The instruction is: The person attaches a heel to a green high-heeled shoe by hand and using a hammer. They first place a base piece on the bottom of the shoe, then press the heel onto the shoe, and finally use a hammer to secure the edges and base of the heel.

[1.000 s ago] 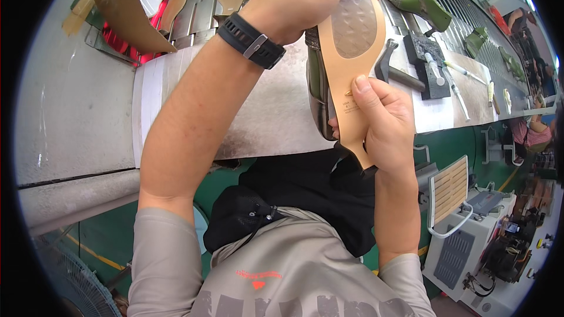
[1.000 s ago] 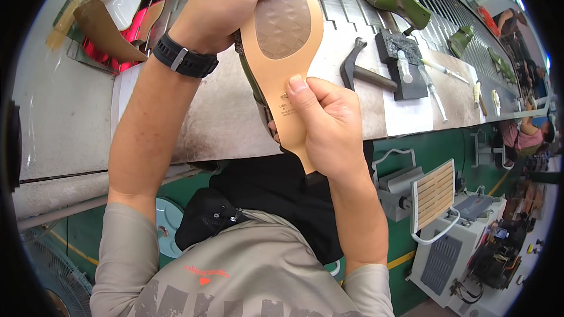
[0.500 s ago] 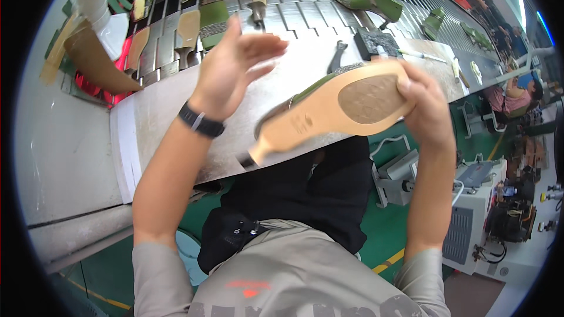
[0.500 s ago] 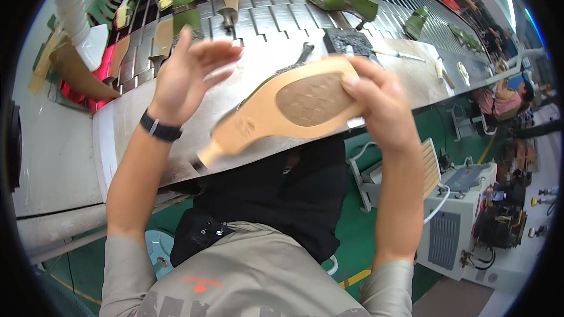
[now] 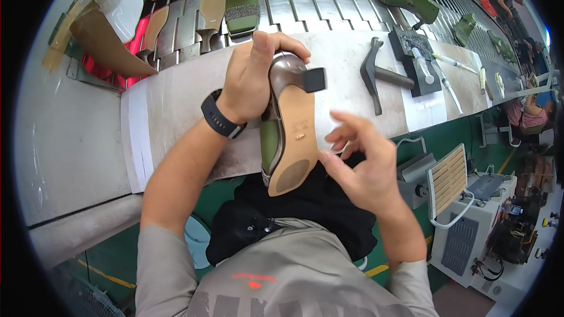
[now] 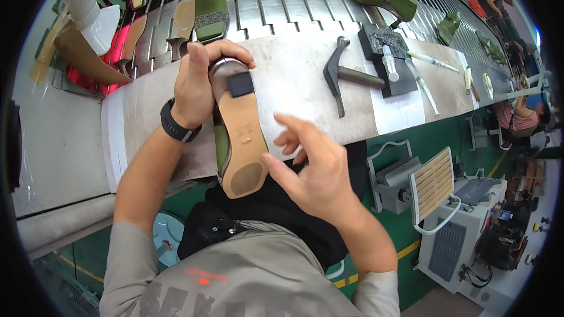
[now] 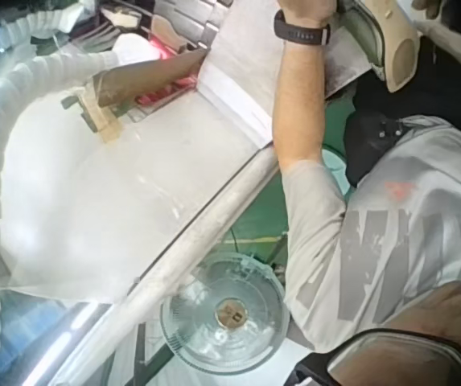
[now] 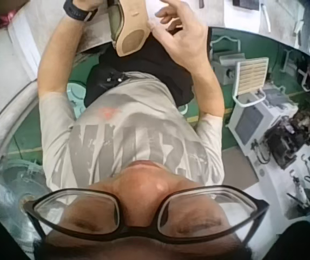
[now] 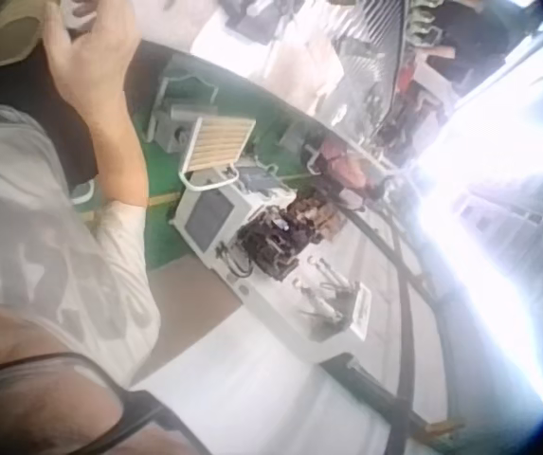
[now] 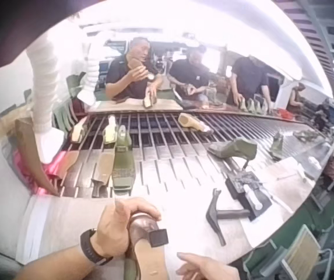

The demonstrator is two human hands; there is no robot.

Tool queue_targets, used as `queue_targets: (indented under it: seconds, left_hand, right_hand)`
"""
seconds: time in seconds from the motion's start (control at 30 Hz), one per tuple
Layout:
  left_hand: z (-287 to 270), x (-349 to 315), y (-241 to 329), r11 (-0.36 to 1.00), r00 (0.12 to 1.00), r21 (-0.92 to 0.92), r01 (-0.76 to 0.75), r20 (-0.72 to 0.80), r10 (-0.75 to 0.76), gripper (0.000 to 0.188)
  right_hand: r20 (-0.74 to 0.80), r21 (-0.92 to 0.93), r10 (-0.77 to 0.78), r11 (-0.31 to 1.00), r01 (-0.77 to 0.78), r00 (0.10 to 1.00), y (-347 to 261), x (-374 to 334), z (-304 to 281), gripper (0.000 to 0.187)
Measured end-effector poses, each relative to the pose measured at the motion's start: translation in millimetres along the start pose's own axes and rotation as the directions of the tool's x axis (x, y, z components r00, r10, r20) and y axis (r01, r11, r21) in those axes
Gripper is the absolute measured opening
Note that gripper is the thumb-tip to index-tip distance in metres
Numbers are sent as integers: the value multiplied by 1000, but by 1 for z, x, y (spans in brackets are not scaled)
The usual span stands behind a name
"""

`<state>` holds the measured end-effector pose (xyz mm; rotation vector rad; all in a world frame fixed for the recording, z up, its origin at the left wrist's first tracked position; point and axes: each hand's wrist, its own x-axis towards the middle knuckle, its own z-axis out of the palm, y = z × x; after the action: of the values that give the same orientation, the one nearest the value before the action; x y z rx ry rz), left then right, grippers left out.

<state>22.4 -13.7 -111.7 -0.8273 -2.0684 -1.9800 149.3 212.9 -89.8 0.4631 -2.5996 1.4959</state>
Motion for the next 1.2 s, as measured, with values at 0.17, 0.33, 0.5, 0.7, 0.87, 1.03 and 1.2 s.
queue_targets:
  seconds: [0.17,0.33,0.5,0.7,0.87,1.03,1.2]
  left_hand:
    - [-4,-9,1,998,1000,-60,-13,0,13,95]
    - [-16,-10,-3,993,999,-112,43,3,-43,102]
    - [-16,-9,3,969,980,-149,197,47,-192,105]
    - [-46,3,-2,988,934,-145,43,356,12,62]
    - [-56,6,3,999,883,25,-40,470,24,77]
    - [-42,0,14,993,903,45,110,413,-119,67]
    - [-36,-5,17,991,934,32,129,333,-132,60]
  right_hand:
    - [49,-94,-321,941,325,946,-40,87,-1,63]
    - [89,-264,-641,722,639,762,-49,85,2,44]
    - [14,-321,-668,702,636,744,-23,91,17,38]
    - [-115,-263,-630,765,588,768,-19,71,8,41]
    - [-174,-299,-624,771,563,762,-19,56,2,45]
    - [-180,-278,-630,770,575,756,-22,48,0,47]
    - [-161,-259,-606,787,559,779,-25,50,2,45]
